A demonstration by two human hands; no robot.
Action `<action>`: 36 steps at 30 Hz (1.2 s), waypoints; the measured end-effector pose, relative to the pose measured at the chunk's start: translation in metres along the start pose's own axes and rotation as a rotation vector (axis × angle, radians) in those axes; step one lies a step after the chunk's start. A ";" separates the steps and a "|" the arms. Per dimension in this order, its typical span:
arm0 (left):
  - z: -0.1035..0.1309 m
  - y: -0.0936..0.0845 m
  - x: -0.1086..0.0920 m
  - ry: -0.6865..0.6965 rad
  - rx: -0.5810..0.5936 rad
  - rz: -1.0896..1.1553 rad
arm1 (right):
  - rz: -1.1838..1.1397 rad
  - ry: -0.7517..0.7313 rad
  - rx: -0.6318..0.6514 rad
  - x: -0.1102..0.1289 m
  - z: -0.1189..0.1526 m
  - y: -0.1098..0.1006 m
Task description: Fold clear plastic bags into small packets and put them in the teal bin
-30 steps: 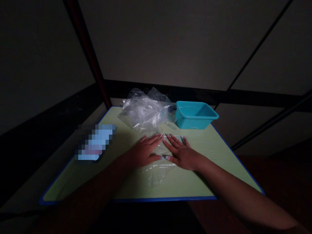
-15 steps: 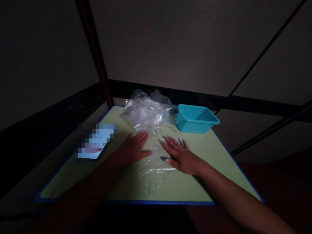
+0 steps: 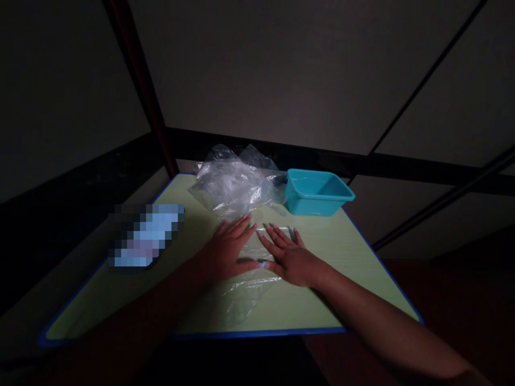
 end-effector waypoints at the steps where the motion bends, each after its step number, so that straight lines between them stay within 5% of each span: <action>1: -0.001 0.006 -0.002 0.006 0.066 -0.004 | -0.007 -0.001 -0.003 -0.001 0.001 -0.001; 4: -0.001 0.012 -0.004 0.038 0.161 -0.004 | -0.031 -0.001 -0.062 -0.011 0.007 -0.010; 7: -0.002 0.008 0.000 0.043 0.137 -0.002 | -0.066 -0.082 -0.196 -0.015 0.018 -0.027; 12: -0.003 -0.003 0.020 -0.076 -0.004 -0.011 | -0.098 -0.471 -0.397 0.023 0.050 -0.047; 16: -0.002 -0.010 0.026 -0.091 -0.073 0.013 | -0.081 -0.708 -0.144 0.065 0.067 -0.030; 21: -0.002 -0.014 0.027 -0.056 -0.118 0.041 | -0.035 -0.696 0.142 0.076 0.068 -0.005; 36: 0.005 -0.026 0.022 -0.027 -0.208 0.135 | -0.131 -0.683 0.161 0.074 0.057 0.003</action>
Point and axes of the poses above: each hand's wrist, its own z-axis away from the middle knuckle, its own y-axis out of the palm, x = y × z, the point moved 7 cm from there along -z, towards the middle knuckle, and after that the axes turned 12 degrees about x, right-handed, at the moved point
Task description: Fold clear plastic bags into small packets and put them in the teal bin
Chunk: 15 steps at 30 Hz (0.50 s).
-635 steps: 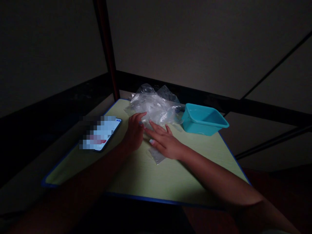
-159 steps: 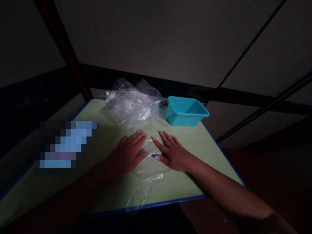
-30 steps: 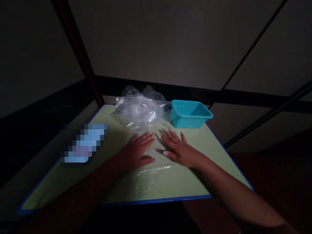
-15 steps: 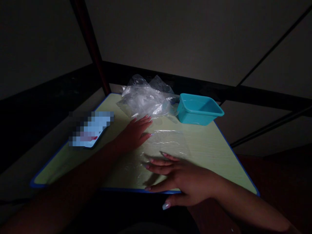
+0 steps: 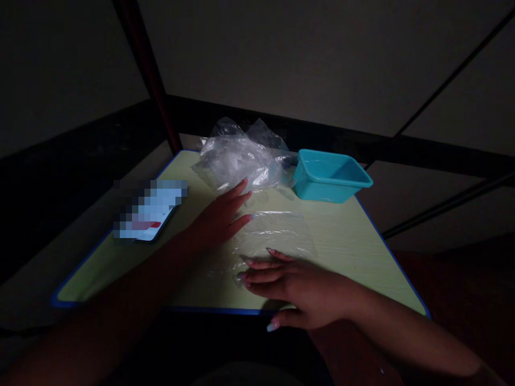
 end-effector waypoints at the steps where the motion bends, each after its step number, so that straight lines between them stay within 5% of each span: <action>1: 0.000 -0.001 -0.001 0.008 -0.008 0.008 | -0.007 -0.004 -0.008 0.000 0.000 -0.001; 6: 0.002 -0.013 -0.009 0.098 -0.101 0.093 | -0.043 0.008 -0.130 -0.005 0.001 -0.012; 11: -0.001 0.000 -0.018 0.173 0.172 0.311 | -0.113 0.068 -0.379 -0.019 0.006 -0.029; 15: 0.001 0.014 -0.014 0.066 0.331 0.501 | -0.302 0.032 -0.533 -0.034 0.008 -0.035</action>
Point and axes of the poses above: each hand's wrist, its own z-axis away from the middle knuckle, its own y-axis out of the palm, x = y × z, the point moved 7 cm from there along -z, towards the middle knuckle, and after that the axes turned 12 degrees about x, right-handed, at the moved point
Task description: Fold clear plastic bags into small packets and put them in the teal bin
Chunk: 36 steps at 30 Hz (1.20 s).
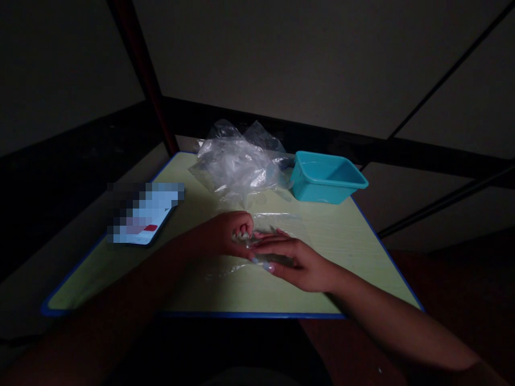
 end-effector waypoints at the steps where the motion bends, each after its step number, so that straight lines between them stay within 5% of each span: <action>1: 0.000 0.002 0.003 -0.032 0.011 0.053 | -0.068 -0.005 -0.021 -0.004 -0.001 -0.001; 12: 0.000 0.012 0.008 -0.031 0.078 0.253 | -0.335 0.012 -0.023 -0.015 -0.003 -0.003; 18: -0.001 0.017 0.006 -0.020 0.161 0.332 | -0.305 -0.002 0.061 -0.010 0.001 -0.002; 23: 0.000 0.014 0.004 -0.023 0.181 0.253 | -0.155 0.063 -0.028 -0.012 0.010 -0.022; 30: 0.000 0.004 0.006 -0.054 0.074 0.120 | 0.209 0.257 0.138 -0.027 0.021 -0.041; 36: -0.001 -0.006 0.012 -0.105 -0.044 0.035 | 0.223 0.347 0.241 -0.035 0.020 -0.033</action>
Point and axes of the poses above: each hand's wrist, its own z-axis away from the middle knuckle, its own y-axis out of the palm, x = y × z, the point moved 7 cm from there along -z, towards the middle knuckle, and after that the axes turned 12 degrees about x, right-handed, at the moved point
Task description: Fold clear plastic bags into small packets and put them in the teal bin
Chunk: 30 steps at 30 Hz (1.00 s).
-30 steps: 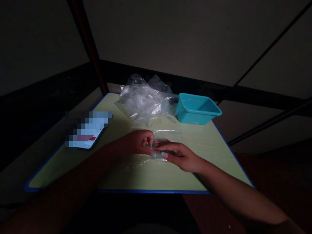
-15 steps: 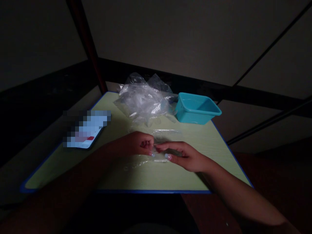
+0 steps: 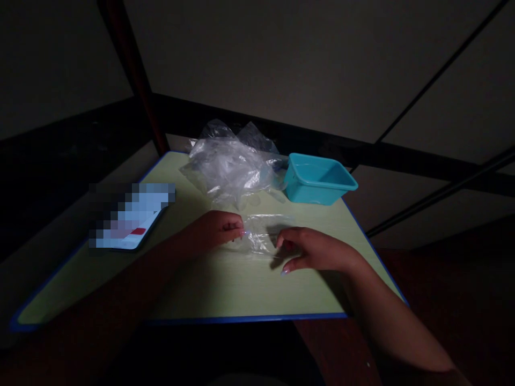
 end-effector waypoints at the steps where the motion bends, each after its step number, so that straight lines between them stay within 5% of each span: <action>1: 0.000 -0.001 0.001 -0.010 -0.011 -0.015 | -0.001 0.009 0.002 -0.001 -0.001 0.001; 16: 0.000 -0.006 0.014 -0.176 0.014 -0.114 | -0.149 0.142 0.090 -0.035 0.005 -0.006; 30: 0.004 -0.022 0.008 -0.243 -0.200 -0.179 | -0.019 0.065 0.045 -0.017 0.000 -0.003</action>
Point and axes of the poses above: each hand's wrist, its own z-axis away from the middle knuckle, its own y-axis out of the palm, x = y × z, the point moved 7 cm from there along -z, towards the middle knuckle, and after that the axes turned 12 degrees about x, right-handed, at the moved point
